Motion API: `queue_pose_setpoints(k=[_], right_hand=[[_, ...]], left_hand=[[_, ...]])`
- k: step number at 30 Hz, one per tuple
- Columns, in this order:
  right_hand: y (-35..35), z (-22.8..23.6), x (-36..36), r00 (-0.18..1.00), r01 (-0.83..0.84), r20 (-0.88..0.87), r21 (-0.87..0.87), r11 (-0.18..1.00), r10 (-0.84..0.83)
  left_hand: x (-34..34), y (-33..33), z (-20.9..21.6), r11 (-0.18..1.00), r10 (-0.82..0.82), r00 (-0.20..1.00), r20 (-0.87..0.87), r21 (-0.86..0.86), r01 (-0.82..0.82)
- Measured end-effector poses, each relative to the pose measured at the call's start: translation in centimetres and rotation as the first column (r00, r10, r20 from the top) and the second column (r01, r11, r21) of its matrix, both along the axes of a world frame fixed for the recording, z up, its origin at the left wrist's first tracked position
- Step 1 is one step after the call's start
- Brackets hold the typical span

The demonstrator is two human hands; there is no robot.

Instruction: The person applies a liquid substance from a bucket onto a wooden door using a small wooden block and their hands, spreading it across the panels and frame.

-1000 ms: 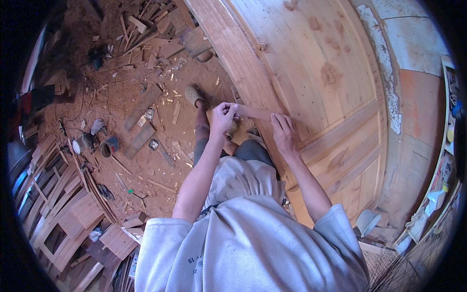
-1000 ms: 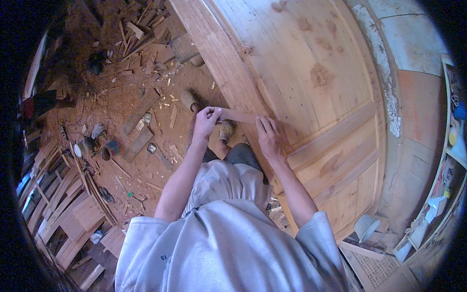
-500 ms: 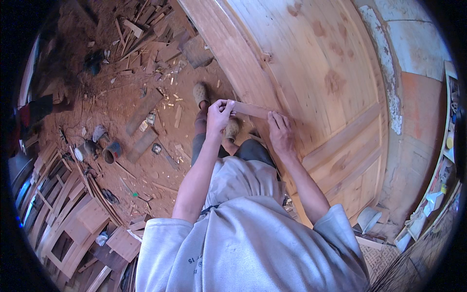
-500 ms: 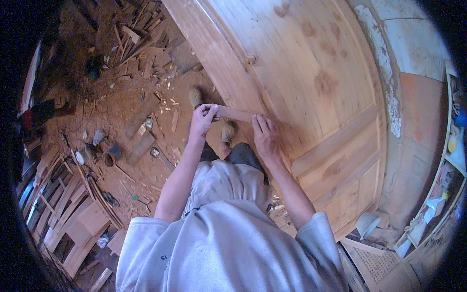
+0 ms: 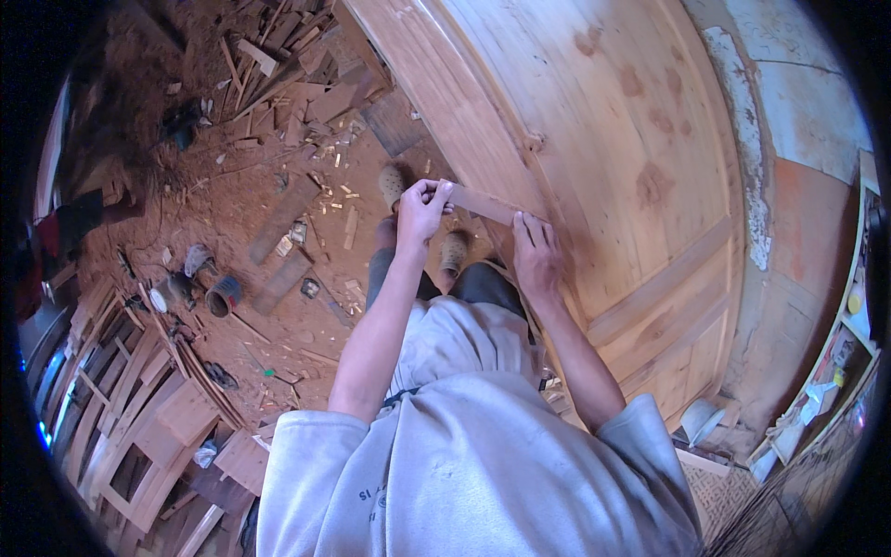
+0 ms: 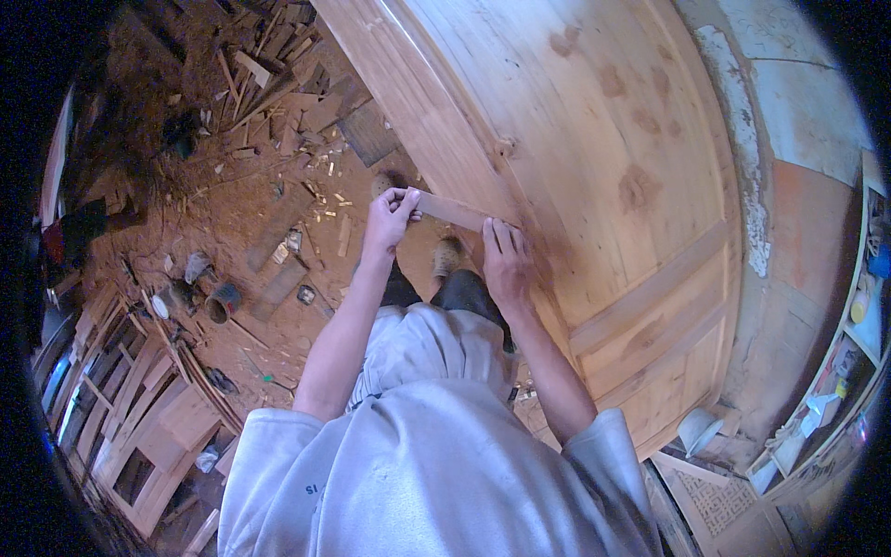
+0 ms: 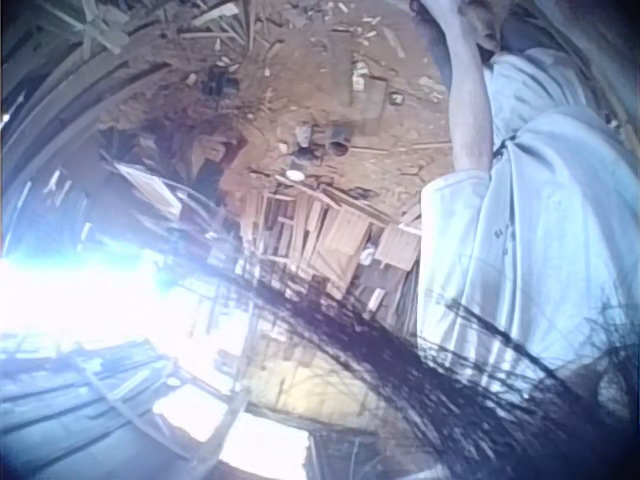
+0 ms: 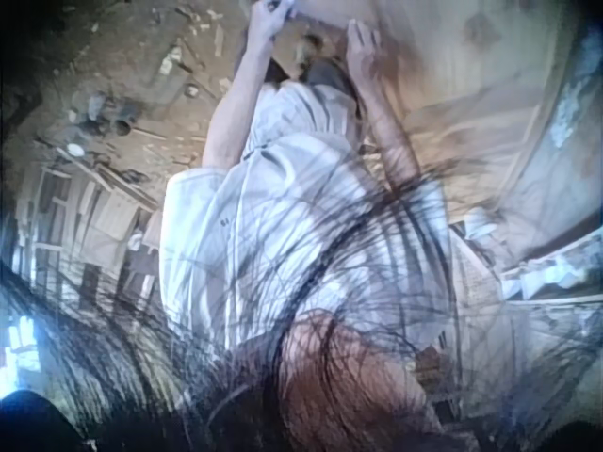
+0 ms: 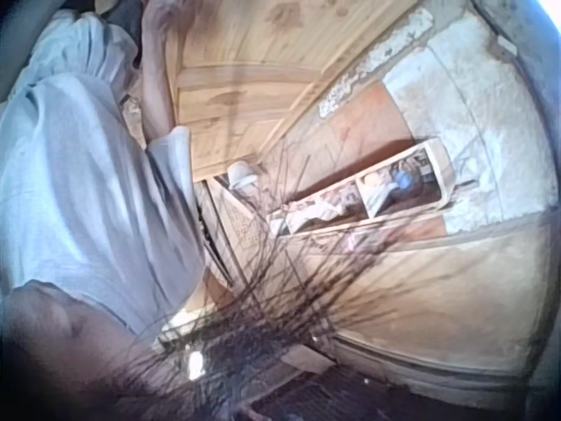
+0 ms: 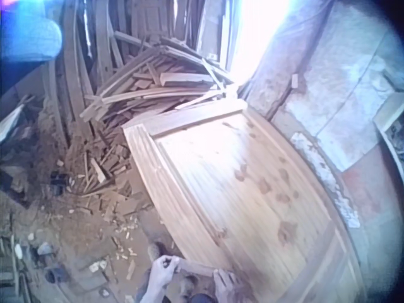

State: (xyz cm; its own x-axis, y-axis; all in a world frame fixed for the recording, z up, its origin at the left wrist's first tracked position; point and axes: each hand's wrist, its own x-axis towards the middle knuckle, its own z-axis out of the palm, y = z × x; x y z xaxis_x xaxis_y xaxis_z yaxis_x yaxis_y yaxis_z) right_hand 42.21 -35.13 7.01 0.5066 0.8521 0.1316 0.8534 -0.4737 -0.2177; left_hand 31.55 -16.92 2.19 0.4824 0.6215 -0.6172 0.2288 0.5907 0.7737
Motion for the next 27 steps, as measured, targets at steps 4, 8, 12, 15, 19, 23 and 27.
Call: queue_pose_setpoints(k=[4, 8, 12, 15, 19, 23, 27], right_hand=[[3.1, 0.9, 0.4, 1.0, 0.017, -0.016, -0.012, 1.0, -0.017], [5.0, 0.4, 0.7, 0.999, 0.031, -0.023, -0.04, 0.999, -0.032], [5.0, 0.9, 0.1, 0.997, 0.049, -0.063, -0.042, 0.998, -0.052], [3.4, 2.8, -1.9, 0.986, 0.118, -0.116, -0.02, 0.993, -0.119], [-1.0, 2.2, -3.9, 0.952, 0.233, -0.178, -0.096, 0.968, -0.247], [-3.1, 1.2, -4.2, 0.952, 0.247, -0.157, -0.113, 0.962, -0.263], [-3.7, 0.9, -3.4, 0.965, 0.171, -0.176, -0.141, 0.975, -0.195]], left_hand=[[0.7, 2.8, -0.4, 1.0, -0.006, 1.0, -0.001, 0.002, 0.006], [1.7, 5.3, -0.5, 1.0, 0.024, 1.0, 0.017, 0.017, -0.024], [0.8, 6.4, -0.4, 0.996, -0.083, 0.992, 0.096, 0.035, 0.08], [-0.9, 5.2, 0.8, 0.982, -0.19, 0.974, 0.119, 0.003, 0.191], [-1.2, 2.1, 2.7, 0.934, -0.294, 0.95, 0.107, -0.178, 0.31], [-1.3, 0.5, 1.3, 0.909, -0.326, 0.94, 0.103, -0.238, 0.342], [-1.4, -0.2, 0.3, 0.924, -0.308, 0.945, 0.105, -0.203, 0.324]])
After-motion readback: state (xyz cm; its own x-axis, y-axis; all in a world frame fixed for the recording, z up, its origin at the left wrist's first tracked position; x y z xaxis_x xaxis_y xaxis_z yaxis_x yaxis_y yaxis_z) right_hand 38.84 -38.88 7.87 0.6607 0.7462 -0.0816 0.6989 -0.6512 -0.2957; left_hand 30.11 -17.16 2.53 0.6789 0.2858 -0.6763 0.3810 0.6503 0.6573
